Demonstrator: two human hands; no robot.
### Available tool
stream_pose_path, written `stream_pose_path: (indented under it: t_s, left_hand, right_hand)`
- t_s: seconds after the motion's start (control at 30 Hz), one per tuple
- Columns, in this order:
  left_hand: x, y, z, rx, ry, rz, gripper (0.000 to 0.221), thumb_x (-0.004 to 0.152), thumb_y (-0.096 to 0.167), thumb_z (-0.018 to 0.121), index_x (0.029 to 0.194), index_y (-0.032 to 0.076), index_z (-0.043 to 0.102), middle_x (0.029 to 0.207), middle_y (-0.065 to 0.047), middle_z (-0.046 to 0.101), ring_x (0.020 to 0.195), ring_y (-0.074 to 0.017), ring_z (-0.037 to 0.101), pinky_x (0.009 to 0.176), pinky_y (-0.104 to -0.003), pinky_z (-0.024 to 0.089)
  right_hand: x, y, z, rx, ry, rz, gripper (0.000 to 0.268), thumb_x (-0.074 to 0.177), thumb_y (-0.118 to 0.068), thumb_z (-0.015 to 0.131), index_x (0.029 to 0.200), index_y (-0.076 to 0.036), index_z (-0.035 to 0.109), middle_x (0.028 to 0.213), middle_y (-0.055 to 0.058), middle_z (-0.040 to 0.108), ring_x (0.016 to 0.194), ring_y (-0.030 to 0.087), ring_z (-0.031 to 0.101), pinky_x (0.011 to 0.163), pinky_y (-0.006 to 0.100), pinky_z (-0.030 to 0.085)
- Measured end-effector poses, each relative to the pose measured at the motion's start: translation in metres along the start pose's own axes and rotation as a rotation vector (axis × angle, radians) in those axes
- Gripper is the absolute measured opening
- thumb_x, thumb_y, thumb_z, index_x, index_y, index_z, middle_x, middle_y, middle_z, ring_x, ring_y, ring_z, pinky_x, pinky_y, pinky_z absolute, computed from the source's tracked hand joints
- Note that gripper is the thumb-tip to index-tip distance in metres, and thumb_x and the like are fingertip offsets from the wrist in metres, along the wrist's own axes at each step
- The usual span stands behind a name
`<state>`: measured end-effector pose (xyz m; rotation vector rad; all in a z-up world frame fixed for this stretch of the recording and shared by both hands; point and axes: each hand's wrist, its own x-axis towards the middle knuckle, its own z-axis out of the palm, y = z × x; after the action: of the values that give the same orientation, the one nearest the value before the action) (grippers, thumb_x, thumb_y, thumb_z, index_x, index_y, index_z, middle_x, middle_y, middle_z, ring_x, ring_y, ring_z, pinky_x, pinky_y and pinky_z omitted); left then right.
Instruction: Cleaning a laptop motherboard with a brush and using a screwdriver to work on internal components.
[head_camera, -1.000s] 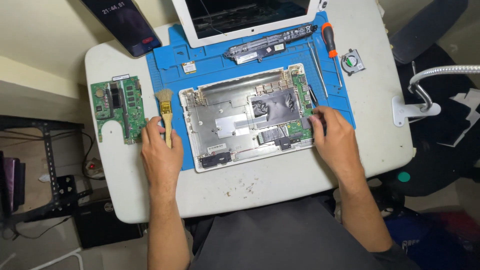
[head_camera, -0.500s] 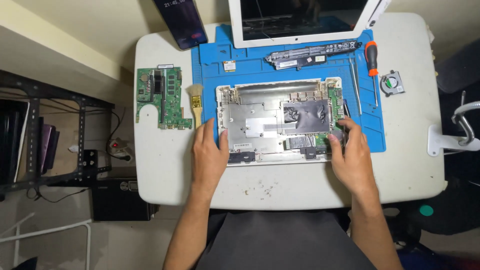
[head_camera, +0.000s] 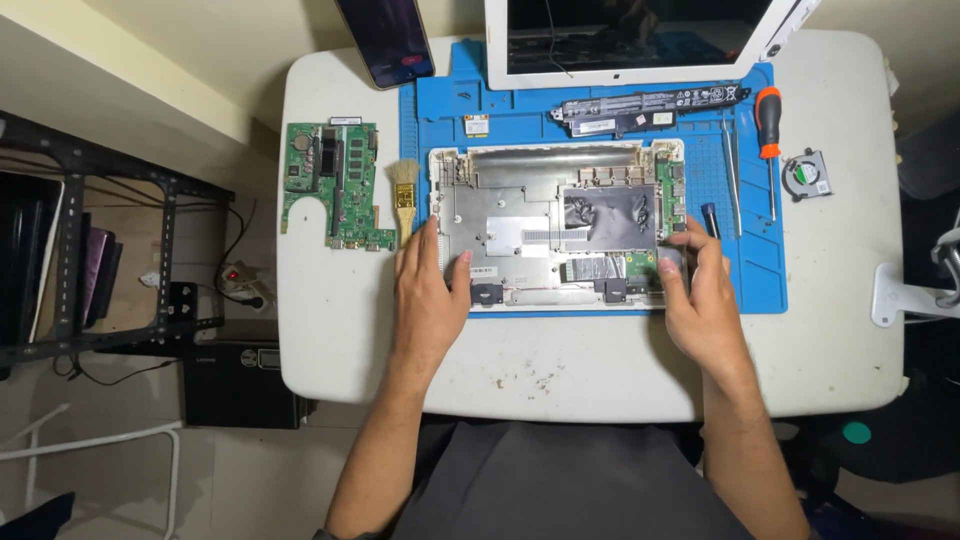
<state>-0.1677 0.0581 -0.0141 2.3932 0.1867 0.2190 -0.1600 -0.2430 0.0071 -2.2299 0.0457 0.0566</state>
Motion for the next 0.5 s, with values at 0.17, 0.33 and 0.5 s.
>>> stream_pose_path:
  t_s: [0.17,0.33,0.5]
  left_hand:
    - [-0.006,0.000,0.009,0.120,0.023,0.142,0.050,0.102,0.028,0.064,0.140,-0.003,0.058,0.140,-0.026,0.057,0.130,-0.0415,0.054,0.110,-0.051,0.043]
    - [-0.023,0.020,0.019,0.290,-0.150,0.216,0.059,0.105,0.046,0.055,0.140,-0.002,0.059,0.147,-0.027,0.054,0.142,-0.0364,0.045,0.120,-0.056,0.021]
    - [-0.042,0.021,0.049,0.403,-0.063,0.308,0.088,0.097,0.057,0.061,0.144,-0.016,0.046,0.150,-0.039,0.045,0.146,-0.0468,0.040,0.125,-0.056,0.020]
  right_hand:
    - [-0.002,-0.011,0.000,-0.113,0.025,-0.095,0.032,0.103,-0.005,0.055,0.132,0.006,0.046,0.154,0.038,0.041,0.137,0.058,0.040,0.113,0.068,0.032]
    - [-0.010,-0.015,0.023,-0.381,-0.089,-0.241,0.066,0.095,-0.024,0.069,0.147,0.009,0.046,0.159,0.035,0.037,0.149,0.052,0.026,0.122,0.065,0.006]
    - [-0.022,-0.016,0.052,-0.629,-0.268,-0.112,0.105,0.092,-0.065,0.055,0.157,0.013,0.029,0.164,0.038,0.022,0.155,0.049,0.012,0.122,0.064,-0.007]
